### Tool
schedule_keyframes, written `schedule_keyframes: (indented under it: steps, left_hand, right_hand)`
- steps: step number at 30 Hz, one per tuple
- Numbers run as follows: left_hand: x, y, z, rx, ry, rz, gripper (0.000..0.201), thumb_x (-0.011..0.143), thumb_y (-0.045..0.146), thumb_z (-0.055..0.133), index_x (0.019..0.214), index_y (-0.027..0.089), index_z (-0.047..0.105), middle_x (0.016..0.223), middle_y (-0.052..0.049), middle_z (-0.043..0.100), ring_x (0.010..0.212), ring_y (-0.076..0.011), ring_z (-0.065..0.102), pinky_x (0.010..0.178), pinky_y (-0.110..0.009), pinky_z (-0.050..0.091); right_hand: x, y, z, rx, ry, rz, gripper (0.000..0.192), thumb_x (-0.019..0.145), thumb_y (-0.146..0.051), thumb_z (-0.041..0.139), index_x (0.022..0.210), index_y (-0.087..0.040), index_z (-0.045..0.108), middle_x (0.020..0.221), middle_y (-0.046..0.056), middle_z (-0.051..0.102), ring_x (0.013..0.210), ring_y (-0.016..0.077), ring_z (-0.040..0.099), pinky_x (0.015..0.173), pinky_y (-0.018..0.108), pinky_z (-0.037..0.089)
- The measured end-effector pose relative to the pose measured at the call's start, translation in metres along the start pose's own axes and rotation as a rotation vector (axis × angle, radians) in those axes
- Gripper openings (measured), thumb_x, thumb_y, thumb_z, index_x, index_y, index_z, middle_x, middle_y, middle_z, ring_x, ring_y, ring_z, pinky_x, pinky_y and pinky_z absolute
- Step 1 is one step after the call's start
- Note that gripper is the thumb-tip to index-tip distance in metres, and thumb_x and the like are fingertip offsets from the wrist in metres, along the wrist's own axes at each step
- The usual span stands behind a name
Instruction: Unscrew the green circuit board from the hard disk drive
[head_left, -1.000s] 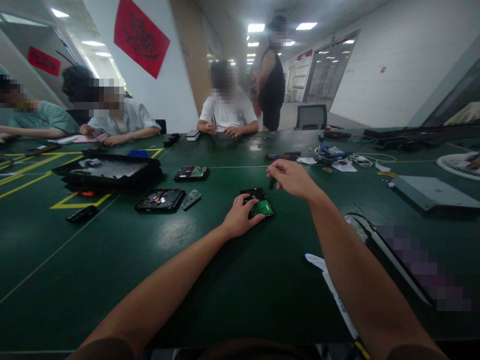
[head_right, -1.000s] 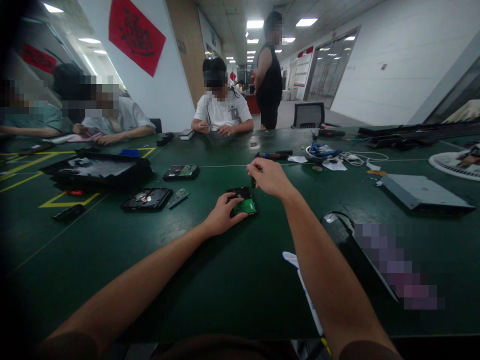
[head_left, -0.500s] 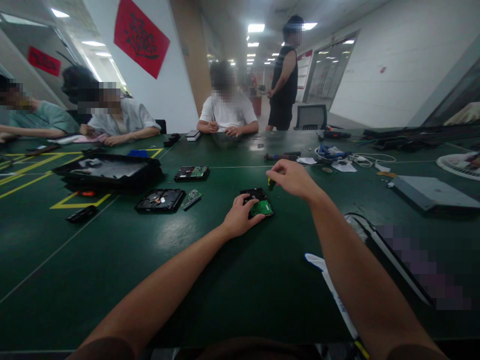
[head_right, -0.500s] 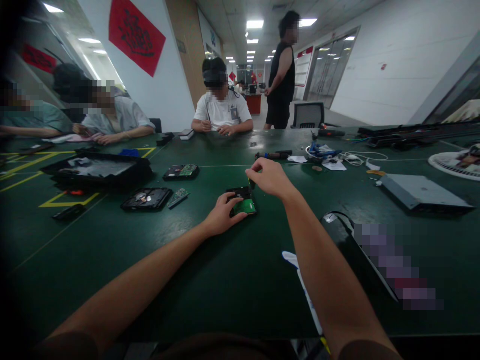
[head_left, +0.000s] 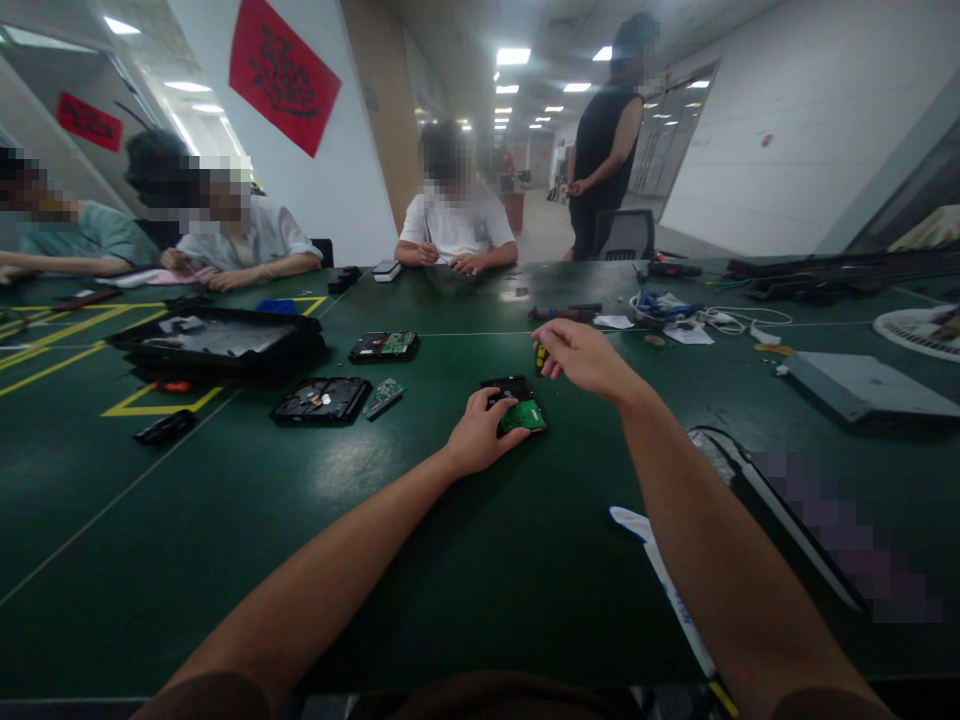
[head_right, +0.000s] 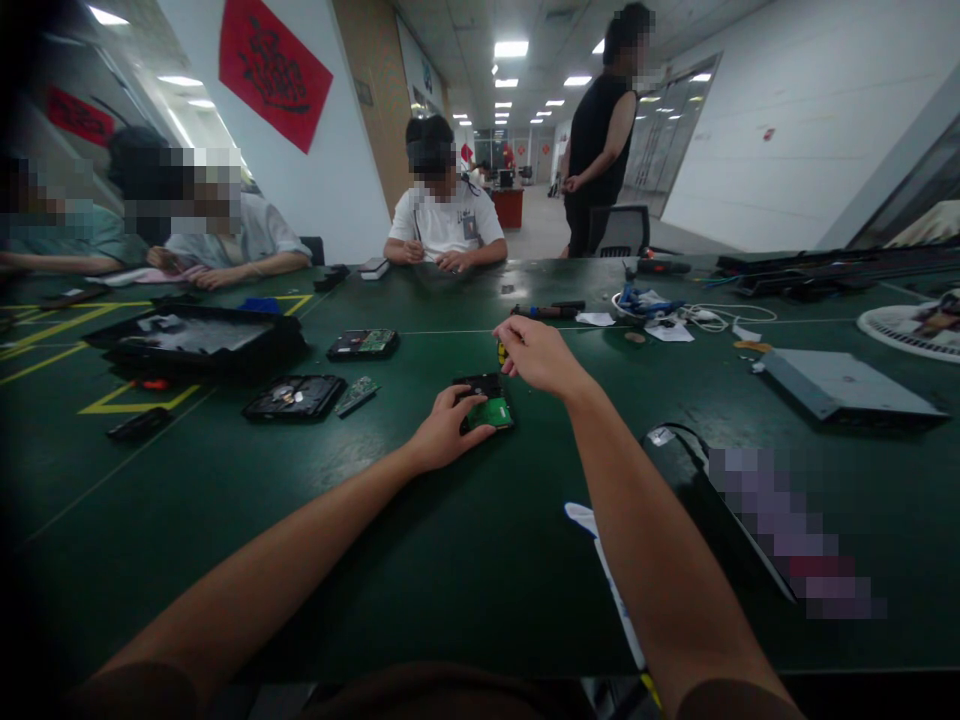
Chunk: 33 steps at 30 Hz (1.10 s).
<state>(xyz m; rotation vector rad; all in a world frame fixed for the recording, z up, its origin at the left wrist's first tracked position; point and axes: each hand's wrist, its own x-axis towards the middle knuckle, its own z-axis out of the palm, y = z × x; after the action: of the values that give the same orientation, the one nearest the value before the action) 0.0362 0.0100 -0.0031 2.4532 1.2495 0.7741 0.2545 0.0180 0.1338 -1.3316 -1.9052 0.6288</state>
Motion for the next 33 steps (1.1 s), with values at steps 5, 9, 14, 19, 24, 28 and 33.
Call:
schedule_keyframes:
  steps: [5, 9, 14, 19, 24, 28, 33]
  left_hand:
    - [-0.0004, -0.0007, 0.0006, 0.002, 0.000, -0.003, 0.061, 0.091, 0.059, 0.067, 0.141, 0.026, 0.058, 0.151, -0.015, 0.041, 0.146, -0.0370, 0.037, 0.119, -0.056, 0.038]
    - [0.0001, -0.0031, 0.0027, 0.017, -0.002, -0.001, 0.062, 0.091, 0.060, 0.066, 0.142, 0.026, 0.057, 0.151, -0.015, 0.040, 0.146, -0.0371, 0.036, 0.118, -0.057, 0.039]
    - [0.0005, -0.0046, 0.0040, 0.017, 0.005, 0.010, 0.061, 0.091, 0.059, 0.067, 0.142, 0.026, 0.058, 0.150, -0.015, 0.041, 0.145, -0.0367, 0.037, 0.118, -0.056, 0.038]
    - [0.0002, -0.0028, 0.0026, 0.011, 0.005, 0.008, 0.061, 0.091, 0.059, 0.067, 0.141, 0.026, 0.058, 0.150, -0.014, 0.041, 0.145, -0.0369, 0.037, 0.119, -0.056, 0.039]
    - [0.0002, -0.0012, 0.0009, 0.009, 0.002, 0.003, 0.061, 0.091, 0.058, 0.067, 0.141, 0.026, 0.058, 0.151, -0.014, 0.041, 0.145, -0.0372, 0.037, 0.118, -0.057, 0.039]
    - [0.0000, -0.0006, 0.0002, 0.004, 0.000, 0.005, 0.060, 0.091, 0.058, 0.067, 0.142, 0.026, 0.058, 0.150, -0.014, 0.041, 0.145, -0.0373, 0.037, 0.118, -0.057, 0.040]
    - [0.0001, -0.0012, 0.0015, 0.013, 0.007, 0.012, 0.061, 0.091, 0.057, 0.068, 0.141, 0.025, 0.058, 0.150, -0.015, 0.041, 0.145, -0.0369, 0.038, 0.118, -0.056, 0.039]
  right_hand:
    - [0.0000, -0.0010, -0.0012, -0.092, 0.084, 0.009, 0.023, 0.095, -0.042, 0.064, 0.095, -0.019, 0.068, 0.089, 0.007, 0.076, 0.071, 0.0182, 0.068, 0.063, 0.029, 0.051]
    - [-0.0012, -0.0045, -0.0019, -0.095, 0.111, 0.019, 0.016, 0.094, -0.034, 0.063, 0.094, -0.019, 0.067, 0.090, 0.006, 0.076, 0.059, 0.0141, 0.065, 0.061, 0.029, 0.050]
    - [-0.0014, -0.0043, -0.0009, -0.014, 0.042, 0.004, 0.028, 0.103, -0.040, 0.051, 0.095, -0.019, 0.068, 0.074, 0.004, 0.072, 0.056, 0.0138, 0.065, 0.057, 0.026, 0.050]
    - [0.0003, 0.0000, 0.0011, 0.026, 0.032, -0.015, 0.025, 0.102, -0.039, 0.053, 0.107, -0.021, 0.069, 0.081, 0.004, 0.073, 0.064, 0.0156, 0.067, 0.060, 0.027, 0.051]
    - [-0.0003, -0.0012, -0.0011, -0.129, 0.107, -0.019, 0.025, 0.092, -0.045, 0.066, 0.095, -0.020, 0.071, 0.088, 0.006, 0.075, 0.073, 0.0185, 0.066, 0.066, 0.030, 0.050]
    - [-0.0033, -0.0062, -0.0028, -0.137, 0.119, 0.031, 0.023, 0.091, -0.041, 0.066, 0.092, -0.019, 0.070, 0.083, 0.006, 0.073, 0.065, 0.0174, 0.065, 0.063, 0.031, 0.049]
    - [-0.0037, -0.0074, -0.0012, -0.016, 0.016, 0.009, 0.032, 0.101, -0.044, 0.052, 0.093, -0.019, 0.070, 0.075, 0.004, 0.072, 0.055, 0.0144, 0.064, 0.056, 0.028, 0.049]
